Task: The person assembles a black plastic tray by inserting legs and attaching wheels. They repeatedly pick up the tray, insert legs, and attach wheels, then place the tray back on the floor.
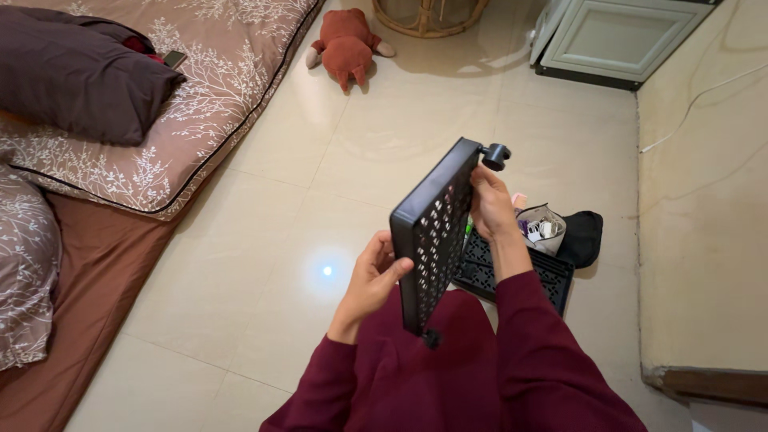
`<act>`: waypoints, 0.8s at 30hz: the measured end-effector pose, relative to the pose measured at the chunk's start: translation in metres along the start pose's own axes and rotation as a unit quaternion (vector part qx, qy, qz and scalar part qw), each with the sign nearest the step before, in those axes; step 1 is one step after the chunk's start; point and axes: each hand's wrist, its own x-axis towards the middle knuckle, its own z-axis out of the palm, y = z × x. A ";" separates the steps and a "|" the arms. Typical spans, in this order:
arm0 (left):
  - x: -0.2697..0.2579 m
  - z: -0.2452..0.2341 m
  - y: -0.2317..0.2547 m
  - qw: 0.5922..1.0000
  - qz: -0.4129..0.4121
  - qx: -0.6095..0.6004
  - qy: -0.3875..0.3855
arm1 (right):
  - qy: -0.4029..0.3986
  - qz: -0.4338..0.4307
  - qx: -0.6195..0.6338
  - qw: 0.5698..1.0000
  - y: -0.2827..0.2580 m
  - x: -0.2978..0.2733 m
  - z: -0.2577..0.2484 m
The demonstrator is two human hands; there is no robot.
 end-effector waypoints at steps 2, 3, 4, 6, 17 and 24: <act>0.005 0.005 -0.004 0.998 -0.014 -0.049 0.036 | -0.010 0.002 0.013 1.000 0.003 0.000 0.002; 0.007 0.006 -0.006 0.998 -0.005 -0.046 0.037 | -0.015 0.003 0.020 1.000 0.003 -0.001 0.002; 0.011 0.007 -0.007 0.998 0.003 -0.043 0.038 | -0.013 0.008 0.014 1.000 0.002 -0.002 0.002; 0.018 0.008 -0.009 0.998 0.009 -0.038 0.046 | -0.006 0.019 0.001 1.000 -0.004 -0.007 -0.004; 0.070 0.013 -0.088 0.996 -0.050 0.025 0.075 | 0.221 -0.008 -0.178 0.959 0.013 -0.037 -0.237; 0.094 0.017 -0.148 0.984 -0.138 0.099 0.060 | 0.398 0.091 -0.316 0.857 0.114 -0.113 -0.396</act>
